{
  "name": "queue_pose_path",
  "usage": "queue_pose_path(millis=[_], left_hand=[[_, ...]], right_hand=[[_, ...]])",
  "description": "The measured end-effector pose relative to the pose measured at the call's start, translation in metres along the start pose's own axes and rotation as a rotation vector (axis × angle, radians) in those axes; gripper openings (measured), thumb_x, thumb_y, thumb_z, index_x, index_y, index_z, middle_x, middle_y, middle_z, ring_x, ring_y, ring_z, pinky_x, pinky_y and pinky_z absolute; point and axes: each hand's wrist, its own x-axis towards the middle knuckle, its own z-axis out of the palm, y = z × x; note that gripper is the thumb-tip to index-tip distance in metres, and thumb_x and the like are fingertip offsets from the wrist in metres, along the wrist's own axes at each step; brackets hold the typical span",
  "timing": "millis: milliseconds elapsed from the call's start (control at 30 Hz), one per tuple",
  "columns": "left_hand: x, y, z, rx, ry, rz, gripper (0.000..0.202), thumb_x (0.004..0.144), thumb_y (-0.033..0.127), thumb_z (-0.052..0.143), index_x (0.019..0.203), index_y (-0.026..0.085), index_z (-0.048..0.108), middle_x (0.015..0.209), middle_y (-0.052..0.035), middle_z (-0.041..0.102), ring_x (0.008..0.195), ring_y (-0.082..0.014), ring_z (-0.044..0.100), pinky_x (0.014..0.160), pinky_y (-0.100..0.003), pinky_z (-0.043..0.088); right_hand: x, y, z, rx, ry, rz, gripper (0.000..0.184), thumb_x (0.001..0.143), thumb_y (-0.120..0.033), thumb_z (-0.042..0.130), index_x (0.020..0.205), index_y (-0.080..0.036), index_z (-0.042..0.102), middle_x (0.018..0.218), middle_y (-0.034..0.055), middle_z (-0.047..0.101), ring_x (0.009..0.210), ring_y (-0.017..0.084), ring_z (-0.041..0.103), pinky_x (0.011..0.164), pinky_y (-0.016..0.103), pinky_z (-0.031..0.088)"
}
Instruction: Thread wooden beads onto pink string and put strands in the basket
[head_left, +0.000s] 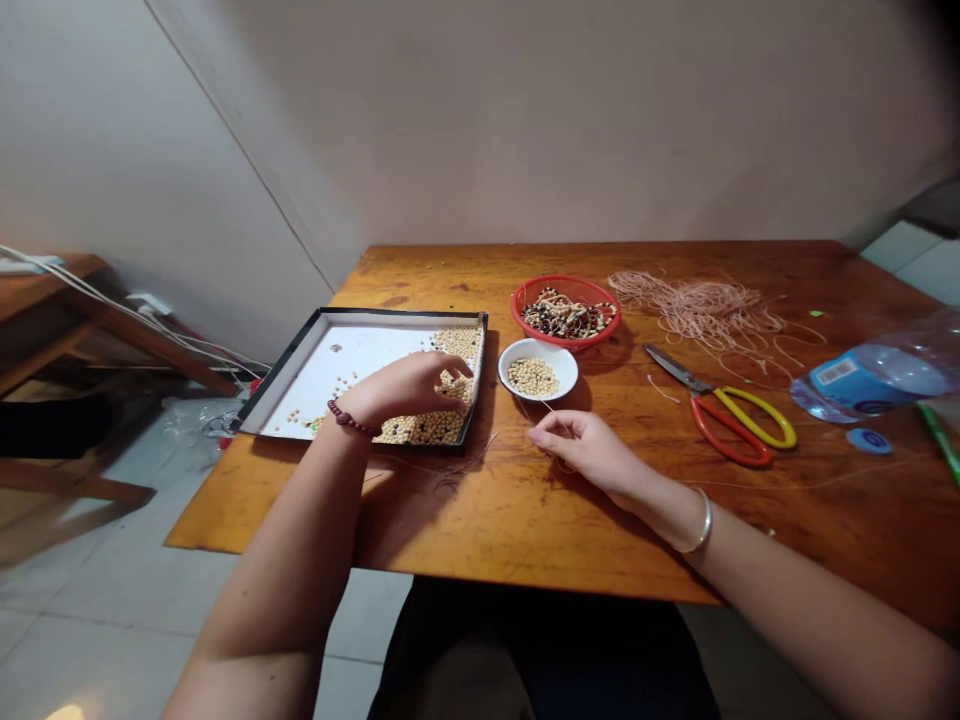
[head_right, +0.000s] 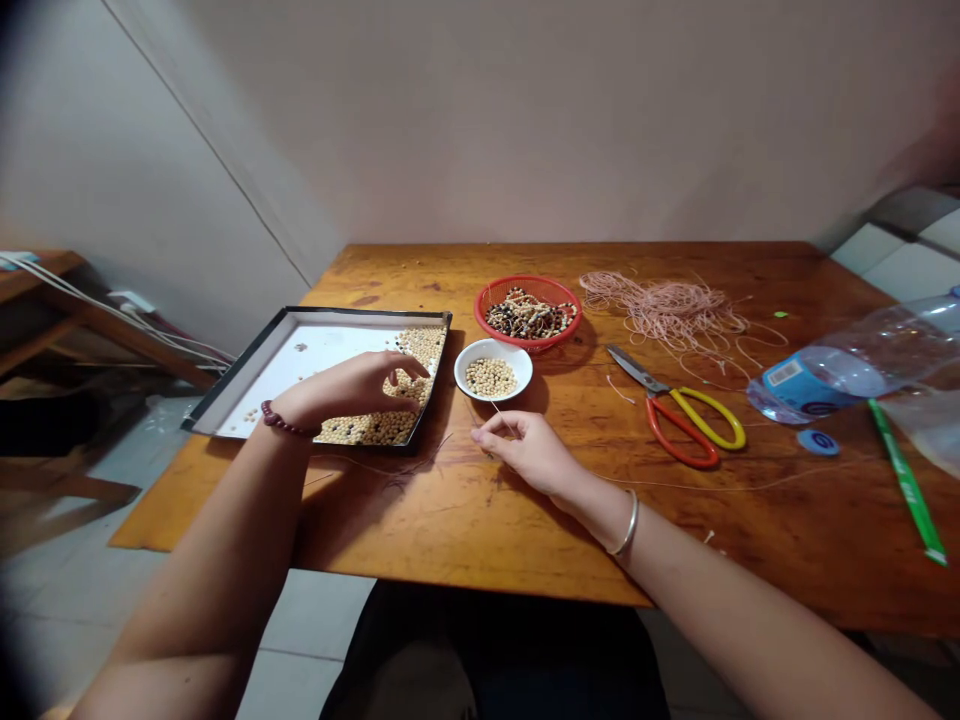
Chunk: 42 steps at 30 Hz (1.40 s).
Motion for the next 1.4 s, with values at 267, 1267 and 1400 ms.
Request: queue_pose_path(millis=[267, 1267, 1400], left_hand=[[0.001, 0.002, 0.003, 0.012, -0.045, -0.012, 0.035, 0.072, 0.032, 0.068, 0.106, 0.023, 0.064, 0.096, -0.0021, 0.070, 0.078, -0.0168, 0.062, 0.066, -0.026, 0.045], [0.016, 0.068, 0.036, 0.359, 0.358, 0.173, 0.032, 0.098, 0.033, 0.033, 0.099, 0.016, 0.060, 0.081, -0.0074, 0.067, 0.074, -0.0167, 0.059, 0.074, -0.031, 0.040], [0.018, 0.066, 0.038, 0.321, 0.338, 0.183, 0.031, 0.096, 0.036, 0.040, 0.104, 0.016, 0.062, 0.094, -0.0099, 0.068, 0.089, -0.0213, 0.058, 0.080, -0.034, 0.042]], right_hand=[[0.002, -0.001, 0.000, 0.036, 0.017, 0.010, 0.032, 0.071, -0.046, 0.069, 0.070, -0.015, 0.061, 0.058, -0.0029, 0.051, 0.050, 0.007, 0.039, 0.047, 0.023, 0.030], [0.017, -0.005, -0.030, 0.145, 0.526, -0.063, 0.038, 0.063, -0.051, 0.073, 0.066, -0.017, 0.057, 0.053, -0.0042, 0.046, 0.046, 0.006, 0.032, 0.042, 0.023, 0.021], [0.016, -0.006, -0.029, 0.149, 0.485, -0.042, 0.037, 0.063, -0.050, 0.074, 0.066, -0.016, 0.059, 0.054, -0.0045, 0.046, 0.046, 0.006, 0.031, 0.043, 0.023, 0.022]])
